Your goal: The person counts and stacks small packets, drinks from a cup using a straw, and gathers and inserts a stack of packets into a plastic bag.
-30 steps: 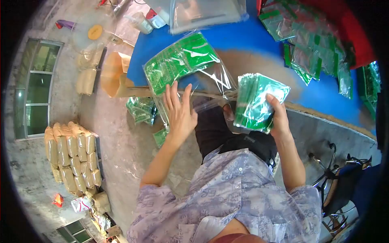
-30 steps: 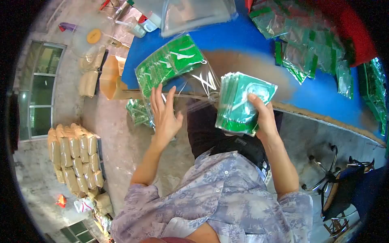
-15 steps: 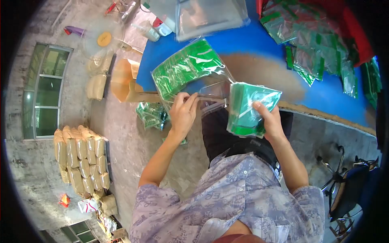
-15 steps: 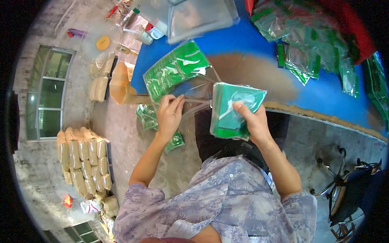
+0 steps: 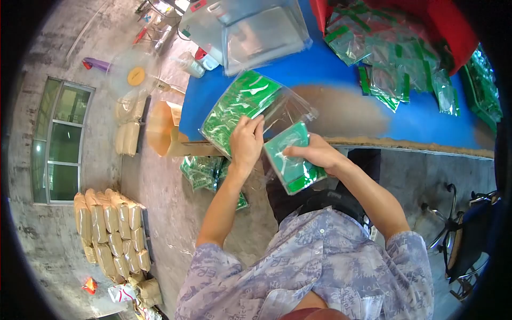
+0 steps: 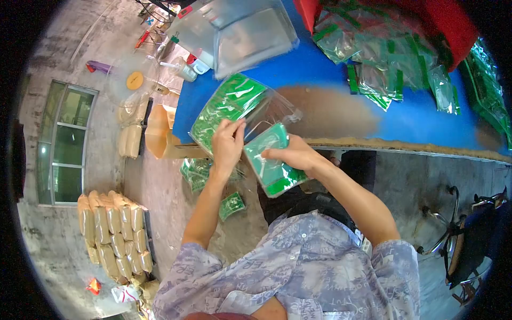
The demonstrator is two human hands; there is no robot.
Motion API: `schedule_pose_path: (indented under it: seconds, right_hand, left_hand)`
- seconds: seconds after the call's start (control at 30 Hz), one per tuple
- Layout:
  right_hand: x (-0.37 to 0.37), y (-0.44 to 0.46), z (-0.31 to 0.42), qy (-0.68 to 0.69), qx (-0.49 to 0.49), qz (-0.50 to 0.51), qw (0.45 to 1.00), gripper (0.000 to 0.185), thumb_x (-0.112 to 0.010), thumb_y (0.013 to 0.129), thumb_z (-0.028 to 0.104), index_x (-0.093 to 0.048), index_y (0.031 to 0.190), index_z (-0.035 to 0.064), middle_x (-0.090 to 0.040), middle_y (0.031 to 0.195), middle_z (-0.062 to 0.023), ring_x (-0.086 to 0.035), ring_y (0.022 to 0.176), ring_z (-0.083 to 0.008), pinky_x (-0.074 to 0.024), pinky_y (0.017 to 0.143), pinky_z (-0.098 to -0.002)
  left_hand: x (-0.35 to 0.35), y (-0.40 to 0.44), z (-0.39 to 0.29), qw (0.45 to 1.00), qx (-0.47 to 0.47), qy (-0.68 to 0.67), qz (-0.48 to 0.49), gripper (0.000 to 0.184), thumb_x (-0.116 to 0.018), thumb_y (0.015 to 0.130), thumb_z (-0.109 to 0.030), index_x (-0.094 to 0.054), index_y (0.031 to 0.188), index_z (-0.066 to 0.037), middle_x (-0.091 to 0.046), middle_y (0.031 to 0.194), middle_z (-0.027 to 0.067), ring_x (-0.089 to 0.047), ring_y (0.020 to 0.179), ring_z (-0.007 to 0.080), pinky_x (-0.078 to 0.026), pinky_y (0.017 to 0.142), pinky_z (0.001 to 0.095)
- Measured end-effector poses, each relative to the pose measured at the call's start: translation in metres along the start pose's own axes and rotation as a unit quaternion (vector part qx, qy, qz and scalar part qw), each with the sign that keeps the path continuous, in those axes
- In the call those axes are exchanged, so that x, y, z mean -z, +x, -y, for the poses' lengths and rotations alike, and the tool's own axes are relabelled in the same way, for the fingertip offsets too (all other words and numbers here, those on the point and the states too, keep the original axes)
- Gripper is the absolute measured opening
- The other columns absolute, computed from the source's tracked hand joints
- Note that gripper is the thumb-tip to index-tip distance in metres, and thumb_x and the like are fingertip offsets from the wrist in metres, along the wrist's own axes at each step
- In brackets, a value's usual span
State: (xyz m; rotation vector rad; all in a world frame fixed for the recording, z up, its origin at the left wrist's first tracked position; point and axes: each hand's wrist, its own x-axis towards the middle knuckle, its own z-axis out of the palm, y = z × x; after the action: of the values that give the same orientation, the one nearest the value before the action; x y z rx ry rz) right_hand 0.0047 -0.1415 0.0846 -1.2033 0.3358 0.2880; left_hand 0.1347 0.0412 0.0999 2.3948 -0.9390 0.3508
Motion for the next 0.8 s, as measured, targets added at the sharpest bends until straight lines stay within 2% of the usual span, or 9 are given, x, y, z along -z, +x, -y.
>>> schedule_pose_path:
  seconds: [0.07,0.17,0.3,0.43,0.47,0.57,0.7,0.77,0.8]
  right_hand:
    - [-0.003,0.006,0.005,0.029,-0.028,0.023,0.999,0.050,-0.077,0.087,0.028,-0.065,0.127,0.0001,-0.073,0.112,-0.0119,-0.071,0.098,-0.0211,-0.0566,0.087,-0.0361]
    - [0.001,0.024,0.016,0.183,-0.054,-0.049,0.980,0.053,-0.078,0.086,0.030,-0.065,0.126,-0.0017,-0.074,0.112,-0.0123,-0.070,0.100,-0.0208,-0.0564,0.086,-0.0361]
    - [-0.013,0.028,0.017,0.044,-0.009,0.023,0.999,0.052,-0.075,0.087,0.033,-0.065,0.122,-0.0057,-0.073,0.109,-0.0145,-0.073,0.093,-0.0221,-0.0614,0.080,-0.0371]
    - [-0.010,0.044,0.037,0.177,0.026,-0.011,0.984,0.048,-0.068,0.094,0.035,-0.065,0.125,-0.0008,-0.072,0.111,-0.0126,-0.073,0.095,-0.0197,-0.0612,0.079,-0.0357]
    - [-0.007,0.050,0.038,0.145,0.020,0.018,0.989,0.044,-0.067,0.095,0.030,-0.064,0.126,-0.0012,-0.072,0.113,-0.0115,-0.073,0.095,-0.0192,-0.0613,0.080,-0.0354]
    - [-0.015,0.061,0.047,0.124,-0.015,0.094,0.988,0.043,-0.065,0.096,0.031,-0.064,0.125,-0.0013,-0.072,0.114,-0.0117,-0.072,0.099,-0.0192,-0.0603,0.081,-0.0349]
    - [-0.035,0.102,0.059,-0.063,0.122,0.039,0.990,0.032,-0.059,0.099,0.030,-0.070,0.120,0.0085,-0.070,0.116,-0.0054,-0.068,0.100,-0.0177,-0.0534,0.088,-0.0328]
    - [-0.035,0.103,0.079,-0.112,0.151,0.083,0.979,0.031,-0.054,0.101,0.031,-0.070,0.119,0.0124,-0.069,0.118,-0.0047,-0.066,0.102,-0.0167,-0.0525,0.090,-0.0342]
    - [-0.031,0.105,0.080,-0.089,0.146,0.097,0.980,0.032,-0.052,0.102,0.034,-0.070,0.119,0.0132,-0.069,0.119,-0.0049,-0.065,0.104,-0.0164,-0.0519,0.091,-0.0349]
  left_hand:
    - [0.008,0.012,-0.005,0.998,-0.040,-0.005,-0.040,0.014,-0.072,0.092,-0.013,-0.078,0.102,-0.006,-0.062,0.084,0.0112,-0.066,0.072,0.0312,-0.052,0.065,0.0418]
    - [0.025,0.027,-0.018,0.996,-0.061,-0.017,-0.060,0.012,-0.073,0.089,-0.006,-0.077,0.100,-0.005,-0.062,0.084,0.0104,-0.065,0.071,0.0280,-0.052,0.064,0.0382]
    - [0.026,0.032,-0.036,0.995,-0.089,-0.027,-0.041,0.013,-0.074,0.088,-0.003,-0.078,0.100,-0.003,-0.064,0.084,0.0110,-0.066,0.070,0.0255,-0.052,0.065,0.0353]
    - [0.025,0.033,-0.051,0.992,-0.115,-0.023,-0.048,0.010,-0.075,0.086,-0.004,-0.077,0.096,-0.003,-0.064,0.085,0.0101,-0.067,0.072,0.0278,-0.053,0.065,0.0364]
    - [0.028,0.036,-0.054,0.992,-0.111,-0.023,-0.048,0.010,-0.074,0.086,-0.005,-0.077,0.096,-0.003,-0.064,0.085,0.0102,-0.067,0.072,0.0278,-0.053,0.065,0.0365]
    - [0.035,0.042,-0.062,0.989,-0.134,-0.022,-0.062,0.009,-0.074,0.086,-0.004,-0.076,0.094,-0.002,-0.064,0.085,0.0105,-0.067,0.072,0.0275,-0.052,0.064,0.0373]
    - [0.039,0.055,-0.069,0.985,-0.145,-0.040,-0.084,0.010,-0.075,0.085,-0.002,-0.076,0.095,-0.002,-0.062,0.082,0.0098,-0.063,0.067,0.0231,-0.051,0.061,0.0336]
    - [0.038,0.065,-0.072,0.985,-0.144,-0.053,-0.084,0.010,-0.076,0.085,-0.001,-0.077,0.095,-0.002,-0.062,0.081,0.0093,-0.061,0.065,0.0203,-0.050,0.059,0.0317]
    - [0.039,0.068,-0.075,0.985,-0.130,-0.072,-0.085,0.010,-0.076,0.086,-0.001,-0.077,0.095,-0.001,-0.061,0.080,0.0083,-0.060,0.063,0.0165,-0.049,0.058,0.0301]
